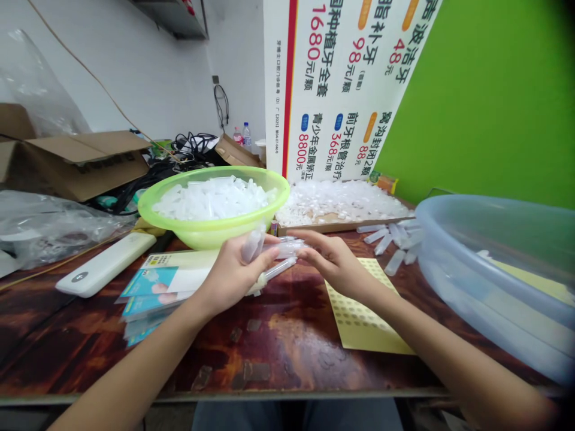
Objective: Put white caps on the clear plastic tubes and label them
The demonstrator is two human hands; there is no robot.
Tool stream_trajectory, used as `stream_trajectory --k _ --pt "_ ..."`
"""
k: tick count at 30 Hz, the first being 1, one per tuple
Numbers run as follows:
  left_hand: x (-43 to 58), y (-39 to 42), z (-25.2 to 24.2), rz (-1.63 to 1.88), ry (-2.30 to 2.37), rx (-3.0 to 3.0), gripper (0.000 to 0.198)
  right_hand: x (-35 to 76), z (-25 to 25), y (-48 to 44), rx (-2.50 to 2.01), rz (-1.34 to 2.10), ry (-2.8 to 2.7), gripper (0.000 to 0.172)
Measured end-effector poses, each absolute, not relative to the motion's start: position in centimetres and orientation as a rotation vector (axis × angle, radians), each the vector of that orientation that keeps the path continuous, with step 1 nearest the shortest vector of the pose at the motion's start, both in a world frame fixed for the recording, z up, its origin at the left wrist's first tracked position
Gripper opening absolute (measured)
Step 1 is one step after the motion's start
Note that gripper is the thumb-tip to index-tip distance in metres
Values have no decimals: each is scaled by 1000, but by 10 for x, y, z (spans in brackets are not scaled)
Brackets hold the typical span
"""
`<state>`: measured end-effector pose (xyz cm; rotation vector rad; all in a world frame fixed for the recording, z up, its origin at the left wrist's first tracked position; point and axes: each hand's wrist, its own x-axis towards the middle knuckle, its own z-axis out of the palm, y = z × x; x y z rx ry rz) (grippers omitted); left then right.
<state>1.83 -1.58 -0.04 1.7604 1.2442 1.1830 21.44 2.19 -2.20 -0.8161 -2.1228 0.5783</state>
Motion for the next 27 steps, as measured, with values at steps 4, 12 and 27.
stream_trajectory --k 4,12,27 --pt "17 -17 3 1139 1190 1645 26 218 -17 18 -667 425 -2120 30" --pt "16 -23 6 1122 1144 1673 23 217 -15 15 -649 195 -2129 31" --pt "14 -23 6 1001 1093 1610 27 216 -22 11 -571 -83 -2192 14"
